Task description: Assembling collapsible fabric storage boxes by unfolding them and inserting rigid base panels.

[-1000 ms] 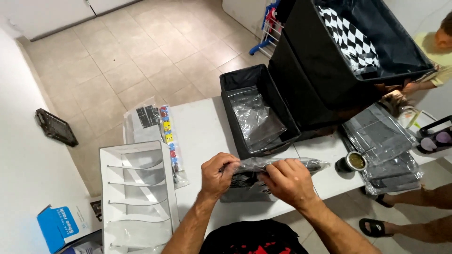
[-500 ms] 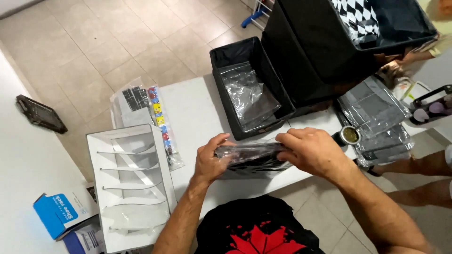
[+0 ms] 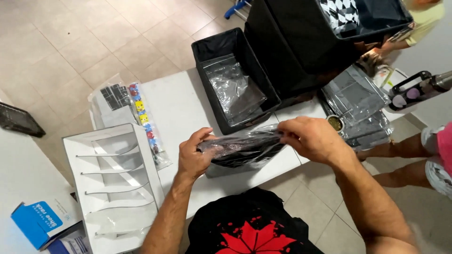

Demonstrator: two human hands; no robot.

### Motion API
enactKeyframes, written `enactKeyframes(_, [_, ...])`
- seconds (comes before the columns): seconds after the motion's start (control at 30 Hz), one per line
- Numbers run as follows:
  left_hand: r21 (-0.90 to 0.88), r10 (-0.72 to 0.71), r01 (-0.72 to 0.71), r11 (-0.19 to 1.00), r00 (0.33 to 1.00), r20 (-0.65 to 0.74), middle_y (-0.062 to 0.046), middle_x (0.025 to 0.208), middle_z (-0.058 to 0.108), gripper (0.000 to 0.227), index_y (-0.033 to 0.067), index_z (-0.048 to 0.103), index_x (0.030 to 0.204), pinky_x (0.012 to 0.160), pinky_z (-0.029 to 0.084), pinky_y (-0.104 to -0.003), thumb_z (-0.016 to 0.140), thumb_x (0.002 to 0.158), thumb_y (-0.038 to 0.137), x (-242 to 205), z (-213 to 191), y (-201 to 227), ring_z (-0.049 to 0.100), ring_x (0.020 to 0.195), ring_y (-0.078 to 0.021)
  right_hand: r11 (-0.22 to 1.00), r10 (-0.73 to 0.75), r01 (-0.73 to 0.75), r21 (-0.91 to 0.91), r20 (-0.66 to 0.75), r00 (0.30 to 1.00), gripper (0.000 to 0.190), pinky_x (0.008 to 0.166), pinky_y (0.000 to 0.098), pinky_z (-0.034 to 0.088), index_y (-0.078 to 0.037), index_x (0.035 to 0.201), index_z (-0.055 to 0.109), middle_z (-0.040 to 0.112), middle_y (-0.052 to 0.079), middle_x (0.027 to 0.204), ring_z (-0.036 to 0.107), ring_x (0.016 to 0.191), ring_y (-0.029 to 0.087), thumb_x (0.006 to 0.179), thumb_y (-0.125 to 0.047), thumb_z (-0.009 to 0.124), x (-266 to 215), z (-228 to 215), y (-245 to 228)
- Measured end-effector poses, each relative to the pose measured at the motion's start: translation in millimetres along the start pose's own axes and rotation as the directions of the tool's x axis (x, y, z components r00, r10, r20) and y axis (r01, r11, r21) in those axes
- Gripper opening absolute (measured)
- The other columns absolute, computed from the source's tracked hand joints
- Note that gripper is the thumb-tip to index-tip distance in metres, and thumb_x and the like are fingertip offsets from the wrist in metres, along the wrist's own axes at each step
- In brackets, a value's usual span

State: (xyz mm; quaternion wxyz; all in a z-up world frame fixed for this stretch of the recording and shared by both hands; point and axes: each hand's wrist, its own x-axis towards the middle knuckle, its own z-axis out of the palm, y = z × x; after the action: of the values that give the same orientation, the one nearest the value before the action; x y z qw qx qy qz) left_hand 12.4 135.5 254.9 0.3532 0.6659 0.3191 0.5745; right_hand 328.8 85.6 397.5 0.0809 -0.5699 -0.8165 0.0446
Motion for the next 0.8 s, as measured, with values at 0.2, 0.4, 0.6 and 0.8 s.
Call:
enactKeyframes(0.2, [0.028, -0.003, 0.004, 1.000, 0.999, -0.034, -0.010, 0.086, 0.082, 0.043, 0.0041, 0.072, 0.114, 0.073, 0.061, -0.038, 0.090, 0.077, 0.017, -5, 2, -1, 0.079, 0.079, -0.0268, 0.937, -0.137, 0.087, -0.338, -0.127, 0.982, 0.011, 0.064, 0.0296, 0.057, -0.026, 0.086, 0.061, 0.062, -0.007, 0.076, 0.070, 0.078, 0.015, 0.097, -0.030, 0.061, -16, 34, 14])
enactKeyframes(0.4, [0.072, -0.020, 0.022, 0.997, 1.000, -0.021, -0.009, 0.088, 0.082, 0.039, 0.0049, 0.070, 0.118, 0.075, 0.060, -0.039, 0.083, 0.085, 0.021, -8, -8, -15, 0.078, 0.080, -0.0270, 0.999, -0.049, 0.040, -0.035, -0.344, 0.938, 0.007, 0.061, 0.0466, 0.057, -0.025, 0.100, 0.068, 0.066, 0.004, 0.070, 0.070, 0.070, 0.031, 0.094, -0.022, 0.066, -15, 48, 27])
enactKeyframes(0.6, [0.003, -0.054, 0.054, 0.999, 0.997, 0.054, -0.009, 0.085, 0.081, 0.046, 0.0056, 0.070, 0.119, 0.074, 0.060, -0.037, 0.089, 0.077, 0.011, 1, -3, 3, 0.078, 0.079, -0.0255, 0.974, -0.217, 0.141, -0.176, -0.553, 0.804, 0.010, 0.065, 0.0360, 0.054, -0.022, 0.095, 0.072, 0.055, -0.003, 0.069, 0.061, 0.065, 0.023, 0.102, -0.019, 0.066, -9, 23, 75])
enactKeyframes(0.8, [-0.053, -0.108, 0.117, 0.992, 0.984, 0.144, -0.013, 0.087, 0.081, 0.047, 0.0043, 0.074, 0.109, 0.075, 0.061, -0.039, 0.095, 0.069, 0.015, -1, -14, 9, 0.079, 0.081, -0.0278, 0.956, -0.286, 0.254, -0.148, -0.667, 0.688, 0.005, 0.062, 0.0378, 0.052, -0.017, 0.092, 0.076, 0.060, 0.001, 0.072, 0.060, 0.060, 0.027, 0.095, -0.016, 0.072, -18, -22, 22])
